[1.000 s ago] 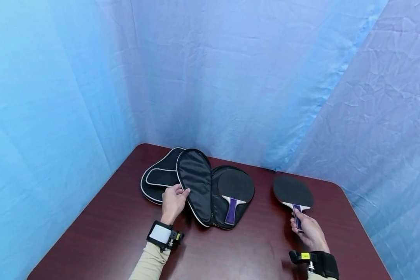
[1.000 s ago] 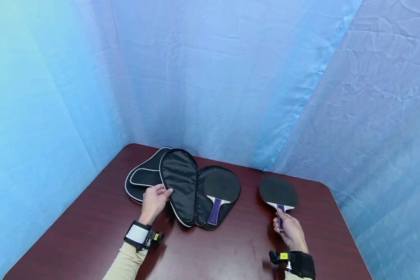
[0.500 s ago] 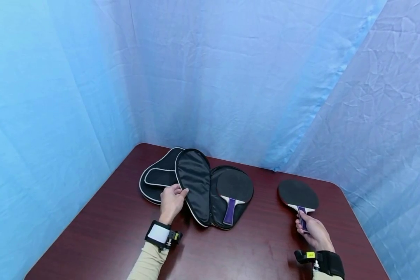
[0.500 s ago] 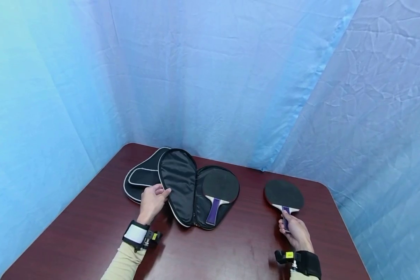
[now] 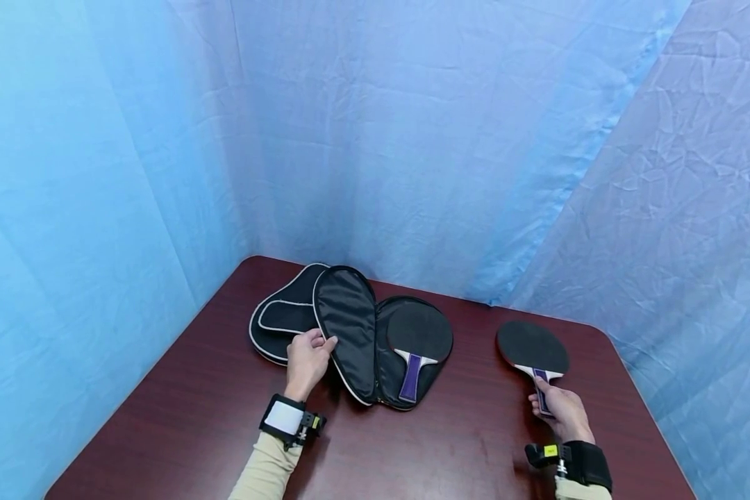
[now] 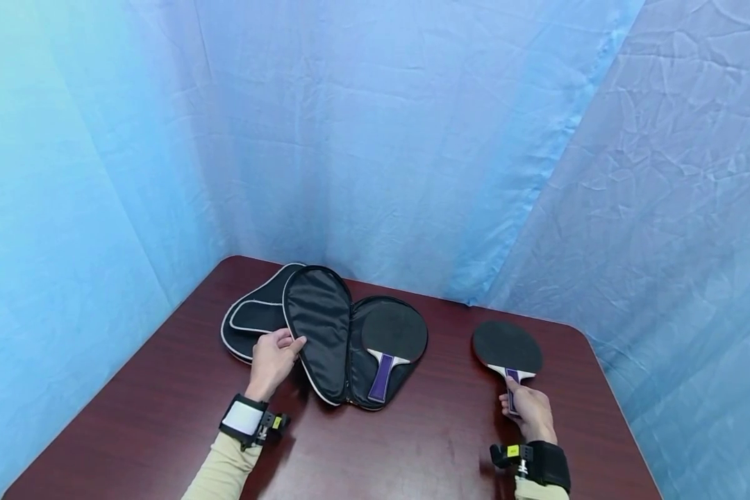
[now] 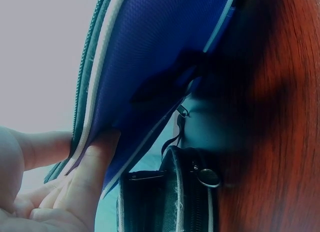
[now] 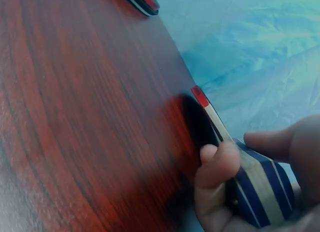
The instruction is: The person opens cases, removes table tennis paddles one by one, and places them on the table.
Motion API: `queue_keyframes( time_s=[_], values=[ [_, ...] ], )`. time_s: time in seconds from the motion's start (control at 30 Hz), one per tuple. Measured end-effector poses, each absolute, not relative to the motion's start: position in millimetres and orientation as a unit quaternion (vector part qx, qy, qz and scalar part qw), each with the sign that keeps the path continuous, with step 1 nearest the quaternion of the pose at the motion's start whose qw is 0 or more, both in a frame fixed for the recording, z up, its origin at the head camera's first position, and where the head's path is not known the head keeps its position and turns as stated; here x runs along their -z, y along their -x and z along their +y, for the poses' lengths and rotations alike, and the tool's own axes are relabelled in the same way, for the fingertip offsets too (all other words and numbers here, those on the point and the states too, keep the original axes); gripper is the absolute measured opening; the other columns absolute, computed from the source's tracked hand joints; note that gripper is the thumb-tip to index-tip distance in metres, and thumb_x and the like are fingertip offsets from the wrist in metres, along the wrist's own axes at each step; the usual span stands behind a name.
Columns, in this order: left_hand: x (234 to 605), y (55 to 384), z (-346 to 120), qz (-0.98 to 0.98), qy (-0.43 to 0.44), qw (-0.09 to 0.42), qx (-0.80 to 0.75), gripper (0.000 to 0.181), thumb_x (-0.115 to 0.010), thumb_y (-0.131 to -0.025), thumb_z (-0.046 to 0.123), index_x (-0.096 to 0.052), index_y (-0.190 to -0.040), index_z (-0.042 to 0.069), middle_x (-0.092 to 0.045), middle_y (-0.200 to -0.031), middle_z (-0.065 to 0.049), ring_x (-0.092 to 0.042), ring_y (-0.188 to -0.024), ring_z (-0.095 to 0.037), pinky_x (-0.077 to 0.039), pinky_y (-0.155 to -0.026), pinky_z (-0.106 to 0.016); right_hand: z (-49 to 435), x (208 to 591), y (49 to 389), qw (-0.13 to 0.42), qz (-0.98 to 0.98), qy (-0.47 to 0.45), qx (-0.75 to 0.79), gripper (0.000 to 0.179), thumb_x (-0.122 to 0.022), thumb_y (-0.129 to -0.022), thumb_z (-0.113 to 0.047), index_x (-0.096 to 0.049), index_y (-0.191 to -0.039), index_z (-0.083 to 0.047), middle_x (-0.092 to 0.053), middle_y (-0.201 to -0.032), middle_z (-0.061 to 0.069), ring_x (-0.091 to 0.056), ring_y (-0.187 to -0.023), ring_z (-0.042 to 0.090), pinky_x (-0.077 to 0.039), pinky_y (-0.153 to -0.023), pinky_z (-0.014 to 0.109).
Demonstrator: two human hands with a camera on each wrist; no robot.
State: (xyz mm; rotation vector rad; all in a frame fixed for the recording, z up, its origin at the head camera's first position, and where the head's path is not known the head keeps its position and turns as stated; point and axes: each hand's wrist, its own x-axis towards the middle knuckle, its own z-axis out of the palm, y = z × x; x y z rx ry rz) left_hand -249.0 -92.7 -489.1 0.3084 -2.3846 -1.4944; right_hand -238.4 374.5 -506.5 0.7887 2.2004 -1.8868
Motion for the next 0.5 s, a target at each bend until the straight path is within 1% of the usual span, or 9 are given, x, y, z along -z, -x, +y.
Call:
queue_keyframes(
  time_s=[0.07, 0.13, 0.2, 0.23, 0.33, 0.37, 0.43, 0.47, 0.5],
  values=[
    [488.9, 249.4, -92.9, -0.832, -0.106, 0.156, 0.522, 0.019, -0.072, -0.089, 0.017, -0.075, -0.1, 0.002, -0.076, -0.093, -0.013, -0.071, -0.094, -0.027, -0.055, -0.082, -0.042, 373.6, 506.5, 236.8, 0.046, 0.749, -0.268, 0.604, 0.056, -0.052, -0.102, -0.032, -0.045, -0.131, 0.015, -0.063, -0.073, 0.004, -0.061, -0.063, 0.011, -0.056, -0.059, 0.026],
    [488.5, 249.2, -93.0, -0.832, -0.105, 0.155, 0.523, 0.019, -0.072, -0.089, 0.017, -0.075, -0.1, 0.002, -0.076, -0.093, -0.014, -0.071, -0.094, -0.028, -0.055, -0.082, -0.043, 373.2, 508.1, 235.6, 0.018, 0.773, -0.273, 0.573, 0.055, -0.055, -0.101, -0.033, -0.05, -0.126, 0.016, -0.062, -0.072, 0.005, -0.06, -0.063, 0.013, -0.057, -0.059, 0.028],
    [488.3, 248.8, -93.1, -0.83, -0.106, 0.154, 0.525, 0.02, -0.072, -0.089, 0.017, -0.075, -0.102, 0.001, -0.076, -0.094, -0.015, -0.071, -0.095, -0.029, -0.055, -0.082, -0.043, 372.5, 510.0, 235.2, -0.012, 0.799, -0.281, 0.531, 0.055, -0.058, -0.099, -0.034, -0.057, -0.122, 0.016, -0.062, -0.076, 0.01, -0.061, -0.061, 0.016, -0.057, -0.058, 0.03],
    [488.6, 248.8, -93.1, -0.83, -0.107, 0.152, 0.526, 0.021, -0.072, -0.089, 0.017, -0.075, -0.103, 0.001, -0.076, -0.095, -0.016, -0.071, -0.096, -0.029, -0.055, -0.083, -0.043, 372.2, 510.8, 234.8, -0.025, 0.814, -0.286, 0.505, 0.054, -0.059, -0.098, -0.034, -0.061, -0.119, 0.015, -0.062, -0.077, 0.012, -0.062, -0.061, 0.019, -0.056, -0.058, 0.032],
    [489.3, 248.8, -92.7, -0.828, -0.109, 0.149, 0.53, 0.023, -0.072, -0.089, 0.017, -0.074, -0.105, 0.0, -0.075, -0.096, -0.017, -0.071, -0.096, -0.029, -0.056, -0.083, -0.044, 370.8, 512.6, 235.1, -0.055, 0.856, -0.296, 0.42, 0.05, -0.06, -0.096, -0.036, -0.068, -0.112, 0.011, -0.063, -0.087, 0.026, -0.061, -0.081, 0.033, -0.053, -0.064, 0.039],
    [489.5, 248.9, -92.6, -0.827, -0.11, 0.15, 0.531, 0.024, -0.072, -0.089, 0.017, -0.074, -0.106, 0.0, -0.075, -0.097, -0.017, -0.071, -0.096, -0.03, -0.056, -0.083, -0.044, 370.1, 512.2, 234.7, -0.06, 0.869, -0.294, 0.393, 0.05, -0.06, -0.096, -0.036, -0.069, -0.112, 0.01, -0.063, -0.093, 0.03, -0.059, -0.089, 0.039, -0.051, -0.068, 0.043],
    [489.7, 248.8, -92.4, -0.827, -0.111, 0.15, 0.531, 0.025, -0.073, -0.089, 0.017, -0.074, -0.107, -0.001, -0.075, -0.097, -0.017, -0.071, -0.096, -0.03, -0.056, -0.084, -0.044, 369.4, 512.0, 234.7, -0.067, 0.89, -0.285, 0.35, 0.048, -0.059, -0.097, -0.035, -0.07, -0.11, 0.009, -0.064, -0.097, 0.031, -0.051, -0.101, 0.049, -0.048, -0.074, 0.049],
    [489.5, 248.6, -92.4, -0.826, -0.111, 0.151, 0.531, 0.026, -0.073, -0.089, 0.017, -0.073, -0.107, -0.001, -0.075, -0.097, -0.018, -0.071, -0.097, -0.03, -0.056, -0.084, -0.044, 369.2, 512.1, 235.3, -0.072, 0.897, -0.28, 0.333, 0.046, -0.058, -0.097, -0.033, -0.069, -0.111, 0.009, -0.064, -0.102, 0.032, -0.048, -0.104, 0.051, -0.047, -0.078, 0.052],
    [489.5, 248.3, -92.2, -0.826, -0.111, 0.152, 0.531, 0.026, -0.073, -0.089, 0.017, -0.073, -0.108, -0.001, -0.075, -0.098, -0.018, -0.071, -0.097, -0.03, -0.056, -0.085, -0.045, 369.3, 512.2, 235.8, -0.076, 0.902, -0.276, 0.324, 0.045, -0.058, -0.096, -0.032, -0.07, -0.109, 0.01, -0.065, -0.102, 0.033, -0.049, -0.104, 0.053, -0.047, -0.08, 0.055]
  ],
)
